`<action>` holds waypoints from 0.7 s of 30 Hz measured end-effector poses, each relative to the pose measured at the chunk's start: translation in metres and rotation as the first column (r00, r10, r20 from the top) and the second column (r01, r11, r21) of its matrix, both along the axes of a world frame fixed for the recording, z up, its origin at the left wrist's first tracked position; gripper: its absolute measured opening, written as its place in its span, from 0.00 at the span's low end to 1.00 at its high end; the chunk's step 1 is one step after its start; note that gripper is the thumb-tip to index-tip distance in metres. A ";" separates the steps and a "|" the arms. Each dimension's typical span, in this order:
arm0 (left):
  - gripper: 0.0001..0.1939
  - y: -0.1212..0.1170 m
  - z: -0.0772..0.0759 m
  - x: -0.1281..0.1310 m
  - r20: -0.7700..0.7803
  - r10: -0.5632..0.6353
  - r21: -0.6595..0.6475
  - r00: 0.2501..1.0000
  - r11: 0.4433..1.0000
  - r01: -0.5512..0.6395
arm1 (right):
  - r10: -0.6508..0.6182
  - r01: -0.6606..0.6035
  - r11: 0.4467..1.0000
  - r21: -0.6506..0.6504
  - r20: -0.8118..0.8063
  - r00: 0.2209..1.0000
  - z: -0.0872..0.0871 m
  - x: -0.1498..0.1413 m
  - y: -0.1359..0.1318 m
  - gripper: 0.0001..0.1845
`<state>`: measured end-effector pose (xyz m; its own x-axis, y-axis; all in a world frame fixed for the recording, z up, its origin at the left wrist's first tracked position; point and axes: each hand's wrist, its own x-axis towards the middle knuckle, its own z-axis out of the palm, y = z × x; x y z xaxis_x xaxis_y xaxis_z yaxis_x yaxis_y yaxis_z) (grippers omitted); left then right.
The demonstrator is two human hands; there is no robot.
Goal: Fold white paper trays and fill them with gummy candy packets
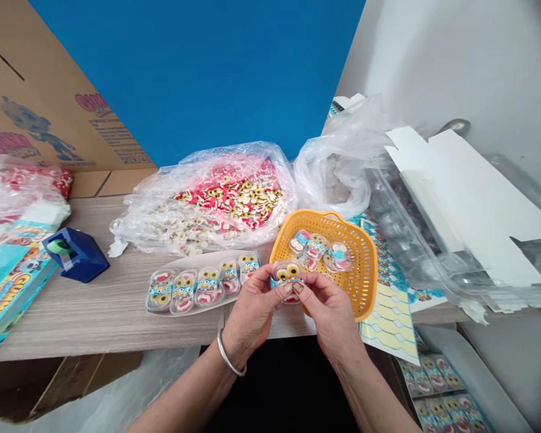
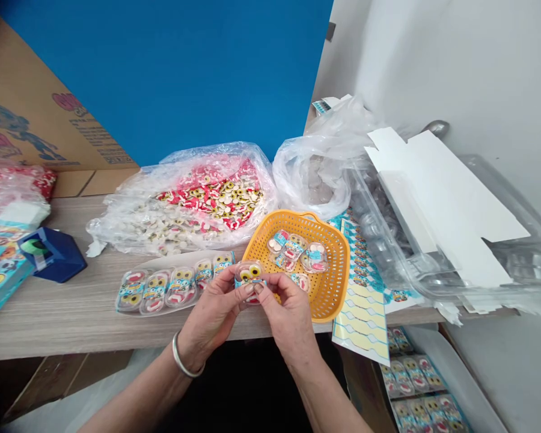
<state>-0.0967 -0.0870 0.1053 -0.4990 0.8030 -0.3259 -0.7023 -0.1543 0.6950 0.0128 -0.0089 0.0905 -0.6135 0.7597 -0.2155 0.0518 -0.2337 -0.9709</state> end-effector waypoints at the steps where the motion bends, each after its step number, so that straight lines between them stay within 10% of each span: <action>1: 0.15 0.000 0.001 0.000 -0.001 -0.004 -0.004 1.000 1.000 0.004 | 0.005 -0.005 1.000 -0.013 0.004 1.000 0.001 -0.001 0.000 0.14; 14: 0.17 -0.006 -0.007 -0.009 0.030 -0.001 -0.086 1.000 0.996 0.003 | -0.037 0.025 0.993 -0.114 -0.096 0.995 -0.002 0.009 0.010 0.12; 21: 0.19 -0.006 -0.010 -0.005 0.222 -0.197 -0.003 0.955 0.979 0.203 | 0.050 -0.069 0.981 -0.180 -0.109 0.993 -0.003 0.013 0.005 0.14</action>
